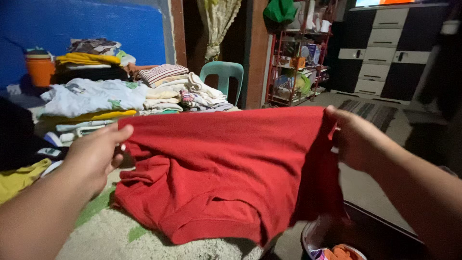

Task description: The person folds several pieces of clothing on a bed, including a yellow shirt, a white shirt, a light blue shirt, a red shirt, and a black shirt. Each item is smoothed, folded, and placed into a neat stack.

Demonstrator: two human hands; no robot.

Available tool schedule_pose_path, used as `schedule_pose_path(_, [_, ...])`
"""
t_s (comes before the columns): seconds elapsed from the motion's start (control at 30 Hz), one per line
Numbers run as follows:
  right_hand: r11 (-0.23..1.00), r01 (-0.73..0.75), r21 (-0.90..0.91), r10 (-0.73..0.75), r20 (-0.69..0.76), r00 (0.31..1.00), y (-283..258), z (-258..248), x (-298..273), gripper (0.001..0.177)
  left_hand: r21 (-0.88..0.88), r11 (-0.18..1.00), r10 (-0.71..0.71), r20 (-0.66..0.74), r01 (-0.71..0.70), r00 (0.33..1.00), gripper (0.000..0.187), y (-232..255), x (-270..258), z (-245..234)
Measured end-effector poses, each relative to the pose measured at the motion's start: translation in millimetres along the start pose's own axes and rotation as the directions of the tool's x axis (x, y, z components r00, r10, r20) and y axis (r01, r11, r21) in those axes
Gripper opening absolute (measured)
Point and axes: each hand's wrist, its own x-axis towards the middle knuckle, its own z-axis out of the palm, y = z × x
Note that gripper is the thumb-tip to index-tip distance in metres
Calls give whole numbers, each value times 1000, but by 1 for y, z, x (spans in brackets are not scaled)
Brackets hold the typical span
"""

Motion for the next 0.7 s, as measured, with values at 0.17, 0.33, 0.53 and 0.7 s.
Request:
schedule_pose_path(0.17, [996,66,65,-76,174,982,-13,-5,36,23,-78,994,-62,139,73,988,37,25,48,6])
schedule_pose_path(0.33, [973,229,16,-227,214,950,-65,26,44,23,-240,968,138,267,-73,954,20,96,103,17])
schedule_pose_path(0.53, [883,423,205,-444,69,894,-141,40,5,25,-487,793,497,167,-367,851,25,171,116,12])
schedule_pose_path(0.7, [718,384,-581,-380,136,915,-97,20,-9,12,-192,829,553,143,-525,821,4,120,53,-19])
